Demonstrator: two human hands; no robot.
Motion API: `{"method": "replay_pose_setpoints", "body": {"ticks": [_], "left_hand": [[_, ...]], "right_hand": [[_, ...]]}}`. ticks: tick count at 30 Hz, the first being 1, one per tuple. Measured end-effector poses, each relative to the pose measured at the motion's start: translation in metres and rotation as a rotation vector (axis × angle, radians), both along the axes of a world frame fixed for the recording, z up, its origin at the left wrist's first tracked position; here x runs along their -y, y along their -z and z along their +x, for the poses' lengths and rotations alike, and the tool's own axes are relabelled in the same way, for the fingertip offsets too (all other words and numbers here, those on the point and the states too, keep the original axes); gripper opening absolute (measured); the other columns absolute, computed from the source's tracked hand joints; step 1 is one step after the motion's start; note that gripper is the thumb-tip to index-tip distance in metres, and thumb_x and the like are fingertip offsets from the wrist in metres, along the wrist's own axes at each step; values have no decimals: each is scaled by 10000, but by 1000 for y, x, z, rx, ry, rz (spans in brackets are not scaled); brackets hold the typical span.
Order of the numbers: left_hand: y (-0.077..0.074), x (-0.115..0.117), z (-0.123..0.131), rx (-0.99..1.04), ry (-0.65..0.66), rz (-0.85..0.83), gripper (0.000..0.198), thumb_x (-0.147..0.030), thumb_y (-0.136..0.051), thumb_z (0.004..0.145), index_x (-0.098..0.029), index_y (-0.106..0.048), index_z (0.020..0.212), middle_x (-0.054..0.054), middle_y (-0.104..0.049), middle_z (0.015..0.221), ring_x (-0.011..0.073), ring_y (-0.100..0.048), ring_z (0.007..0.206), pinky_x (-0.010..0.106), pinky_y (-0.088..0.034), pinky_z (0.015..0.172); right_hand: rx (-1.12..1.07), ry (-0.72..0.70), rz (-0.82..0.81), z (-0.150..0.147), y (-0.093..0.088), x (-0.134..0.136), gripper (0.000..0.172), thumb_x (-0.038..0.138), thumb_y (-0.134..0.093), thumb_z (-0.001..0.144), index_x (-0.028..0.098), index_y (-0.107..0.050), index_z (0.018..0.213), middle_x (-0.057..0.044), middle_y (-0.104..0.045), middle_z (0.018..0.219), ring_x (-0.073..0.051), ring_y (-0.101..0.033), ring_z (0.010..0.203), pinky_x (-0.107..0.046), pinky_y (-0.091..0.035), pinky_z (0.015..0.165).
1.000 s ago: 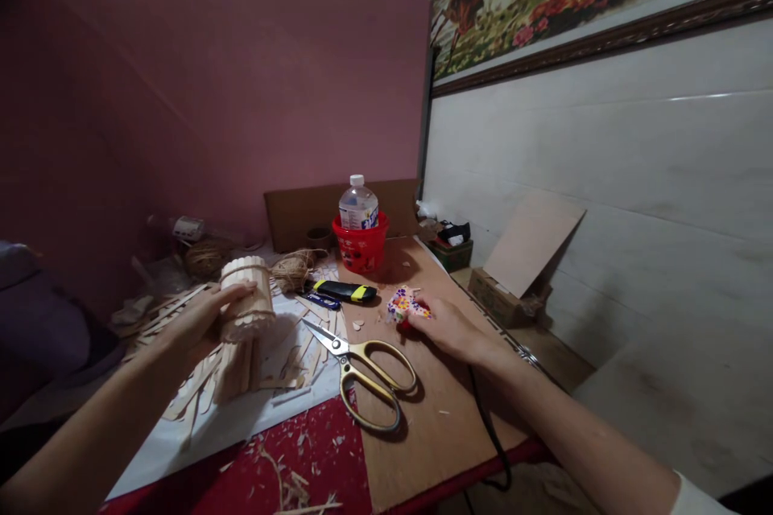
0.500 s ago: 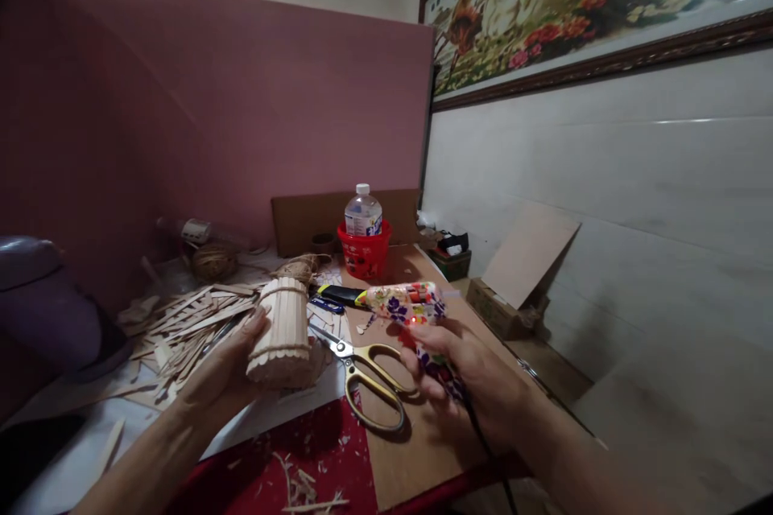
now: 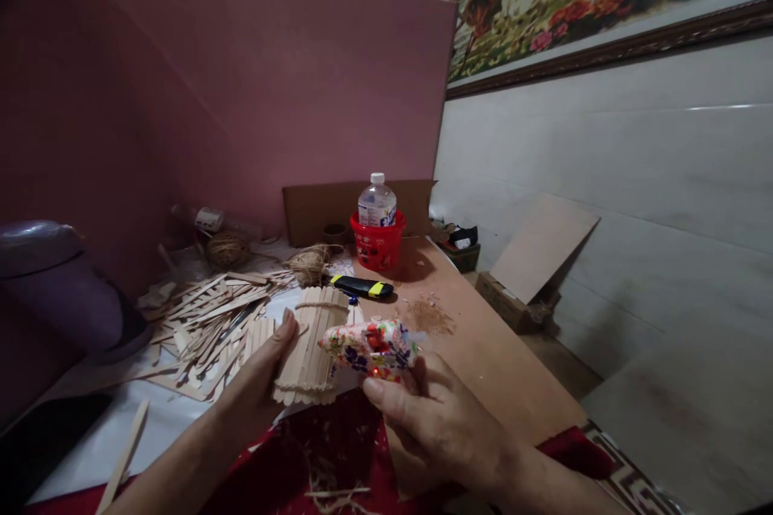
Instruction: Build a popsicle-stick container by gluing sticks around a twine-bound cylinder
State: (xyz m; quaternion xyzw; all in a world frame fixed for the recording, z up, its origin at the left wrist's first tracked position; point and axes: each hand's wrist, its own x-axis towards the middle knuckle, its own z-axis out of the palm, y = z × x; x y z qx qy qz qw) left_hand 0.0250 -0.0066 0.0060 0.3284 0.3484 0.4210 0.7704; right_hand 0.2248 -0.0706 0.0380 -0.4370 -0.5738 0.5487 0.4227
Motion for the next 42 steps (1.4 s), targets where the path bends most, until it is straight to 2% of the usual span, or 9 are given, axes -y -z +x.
{"method": "replay_pose_setpoints", "body": {"ticks": [3,5,9,14,19,27,32,38,42], "left_hand": [[0,2,2,-9,-12,32,581,-490,-566,847,-165,-507,1325,169,-716,1089,301,-712,874,365,-582,652],[1,2,2,-5,-12,42,576,-480,-572,847,-158,-511,1320,170,-725,1060,299,-714,866,360,-584,646],[2,0,2,21,-28,35,558,-472,-557,860,-140,-519,1308,165,-739,1000,281,-718,851,343,-586,664],[2,0,2,20,-40,44,545,-463,-552,866,-136,-522,1301,164,-740,989,278,-721,830,358,-592,664],[2,0,3,18,-71,29,537,-444,-565,864,-134,-522,1301,164,-743,978,275,-724,817,354,-594,673],[8,-2,1,57,-27,40,572,-455,-577,854,-111,-515,1307,181,-740,978,290,-722,814,371,-593,672],[3,0,3,20,-40,28,583,-469,-575,850,-114,-511,1308,182,-740,968,285,-726,744,367,-594,605],[2,-1,4,41,-74,24,521,-433,-567,867,-120,-528,1282,165,-744,933,266,-727,750,356,-595,641],[5,-3,3,34,-57,37,514,-431,-575,862,-124,-535,1273,154,-747,897,265,-726,724,360,-598,627]], "right_hand": [[34,-48,43,-1,1,1,228,395,-627,858,248,-709,1013,-41,-692,1059,-217,-614,1036,-346,-421,1023],[59,-68,56,-1,1,1,290,363,-600,886,280,-662,1157,-34,-655,1200,-224,-577,1137,-366,-364,1081],[98,-106,78,0,3,1,348,350,-573,910,309,-606,1253,-19,-619,1281,-216,-544,1202,-348,-360,1092],[93,-112,85,2,7,0,389,344,-568,914,291,-569,1300,-25,-634,1259,-218,-562,1180,-335,-388,1071],[87,-99,46,1,5,0,336,346,-567,913,272,-625,1236,-27,-657,1211,-215,-613,1090,-324,-432,1025],[81,-103,52,-3,5,-1,319,352,-561,914,269,-640,1211,-28,-672,1147,-210,-612,1043,-339,-419,1024],[86,-97,53,-3,5,1,329,365,-562,914,282,-626,1226,-27,-677,1112,-205,-618,988,-328,-465,950],[119,-81,15,-3,4,5,307,378,-564,910,280,-647,1189,-29,-689,1012,-202,-621,951,-323,-487,911],[114,-69,31,-3,3,5,332,371,-571,906,276,-629,1219,-34,-696,994,-215,-614,1003,-341,-463,966]]}}
